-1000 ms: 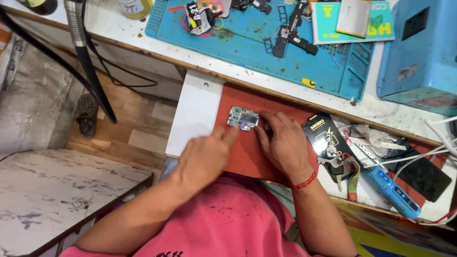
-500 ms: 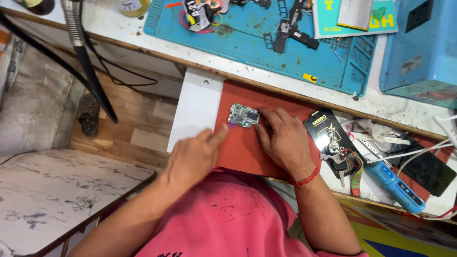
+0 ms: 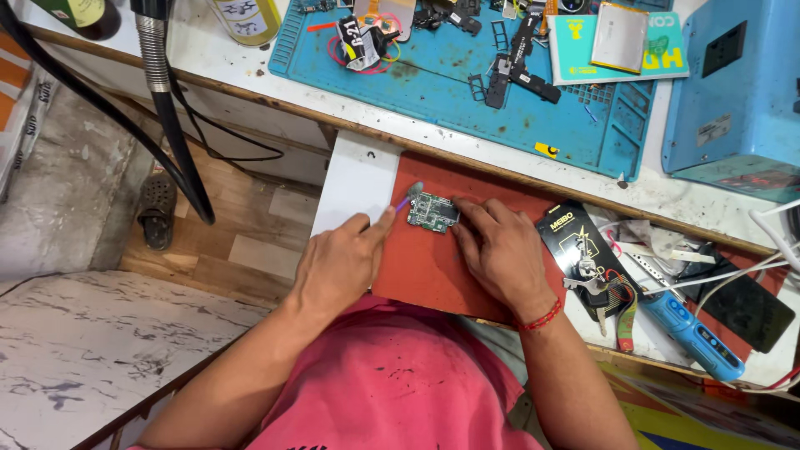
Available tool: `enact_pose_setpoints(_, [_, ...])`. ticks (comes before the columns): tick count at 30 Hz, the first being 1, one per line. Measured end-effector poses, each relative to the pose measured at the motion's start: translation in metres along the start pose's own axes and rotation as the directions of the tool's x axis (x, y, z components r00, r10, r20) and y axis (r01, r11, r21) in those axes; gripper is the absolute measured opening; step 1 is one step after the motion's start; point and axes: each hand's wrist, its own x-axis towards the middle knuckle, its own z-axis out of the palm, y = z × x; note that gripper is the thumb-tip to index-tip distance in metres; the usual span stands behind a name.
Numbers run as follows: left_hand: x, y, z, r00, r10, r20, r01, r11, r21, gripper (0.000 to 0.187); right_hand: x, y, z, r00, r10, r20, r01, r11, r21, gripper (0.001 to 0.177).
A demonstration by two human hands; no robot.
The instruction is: The person uses a toothbrush to scrub the surface of a small circuit board placed on a red mat. They repeatedly brush different areas of the board, occasionally repositioning it with their left hand while continuing to clean with the right.
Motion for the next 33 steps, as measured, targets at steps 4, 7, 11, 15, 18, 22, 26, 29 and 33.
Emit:
enact_pose_setpoints(4, [-0.001,0.005,0.008,0.995,0.098,-0.011,-0.098,0.995,-0.002,0.051,0.001,0.002,-0.003,1.000,0.011,0.020,-0.011,1.000,-0.011,0.035])
enact_pose_setpoints(7, [0.003,0.003,0.005,1.000,0.008,-0.019,-0.009,1.000,-0.030,0.046,0.001,0.001,0.000,1.000,0.000,0.020,0.000,1.000,-0.011,0.034])
enact_pose_setpoints(11, [-0.007,0.018,0.005,0.991,0.132,0.012,-0.132,0.991,0.000,0.052,-0.001,0.003,0.001,1.000,0.005,0.021,-0.005,1.000,-0.015,0.034])
enact_pose_setpoints(15, [0.004,0.006,-0.001,0.998,0.022,-0.056,-0.024,0.999,-0.027,0.046,0.001,0.002,0.000,0.999,0.035,0.035,-0.035,0.999,-0.012,0.033])
enact_pose_setpoints(18, [-0.001,0.014,0.005,0.998,0.061,0.006,-0.061,0.998,-0.028,0.051,0.000,0.002,-0.002,0.999,0.016,0.029,-0.016,1.000,-0.013,0.033])
enact_pose_setpoints(22, [-0.002,0.003,0.007,0.998,0.070,0.006,-0.070,0.998,-0.003,0.055,0.002,0.000,0.001,1.000,0.002,0.014,-0.002,1.000,-0.001,0.033])
enact_pose_setpoints(26, [-0.005,0.000,0.014,0.999,0.027,0.032,-0.027,1.000,0.001,0.048,0.000,0.001,-0.002,0.999,0.020,0.033,-0.020,1.000,-0.010,0.031])
enact_pose_setpoints(29, [0.005,-0.008,0.010,0.997,0.048,0.064,-0.050,0.998,0.036,0.055,0.002,0.001,-0.002,0.999,0.017,0.027,-0.017,1.000,-0.002,0.031])
enact_pose_setpoints(33, [-0.002,-0.004,0.005,0.997,0.069,0.040,-0.068,0.997,-0.023,0.049,0.001,0.000,-0.001,0.999,0.016,0.037,-0.016,1.000,-0.010,0.030])
